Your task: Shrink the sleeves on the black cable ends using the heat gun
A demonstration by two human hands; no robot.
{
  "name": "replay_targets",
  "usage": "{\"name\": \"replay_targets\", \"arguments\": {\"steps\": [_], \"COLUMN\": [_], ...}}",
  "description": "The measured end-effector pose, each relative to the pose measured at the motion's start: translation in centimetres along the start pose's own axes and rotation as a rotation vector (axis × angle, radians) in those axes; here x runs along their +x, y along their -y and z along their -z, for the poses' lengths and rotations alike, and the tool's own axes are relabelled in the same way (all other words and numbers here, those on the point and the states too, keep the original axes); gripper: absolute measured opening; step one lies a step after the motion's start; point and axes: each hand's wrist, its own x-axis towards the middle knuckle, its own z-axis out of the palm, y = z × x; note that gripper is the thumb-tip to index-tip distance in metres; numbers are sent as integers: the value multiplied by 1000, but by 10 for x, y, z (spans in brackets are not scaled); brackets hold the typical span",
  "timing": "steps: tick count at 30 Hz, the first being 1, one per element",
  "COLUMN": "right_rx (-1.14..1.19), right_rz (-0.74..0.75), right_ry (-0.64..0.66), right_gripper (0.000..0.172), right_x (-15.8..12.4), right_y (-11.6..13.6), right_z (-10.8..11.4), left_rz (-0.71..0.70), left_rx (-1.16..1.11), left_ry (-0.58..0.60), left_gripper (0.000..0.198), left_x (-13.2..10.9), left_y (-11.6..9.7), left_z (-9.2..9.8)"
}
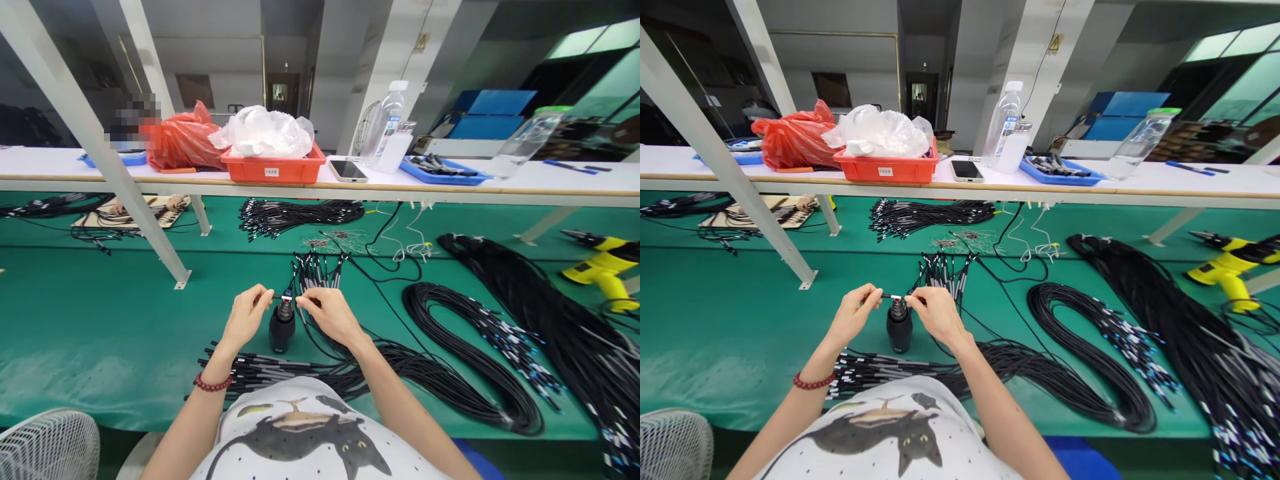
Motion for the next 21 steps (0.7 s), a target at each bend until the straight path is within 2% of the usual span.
{"name": "replay_targets", "arguments": {"steps": [3, 9, 12, 15, 18, 21], "right_rx": [0, 187, 175, 269, 475, 536], "right_rz": [20, 20, -35, -234, -529, -728], "right_ry": [24, -102, -194, -352, -517, -462], "right_gripper": [35, 18, 24, 32, 41, 44], "right_x": [-1, -2, 1, 7, 6, -12], "right_y": [-1, -5, -14, -42, -87, -125], "right_z": [-1, -7, -7, -8, -18, -41], "left_rz": [5, -112, -91, -23, 62, 170], "left_rx": [47, -19, -51, -47, 144, 344], "left_ry": [-12, -28, -87, -153, -96, 18], "left_gripper": [43, 19, 17, 21, 21, 16], "left_x": [0, -2, -2, -3, -9, -24], "left_y": [0, -3, -2, 10, 40, 81], "left_z": [1, -2, -1, 3, 8, 5]}}
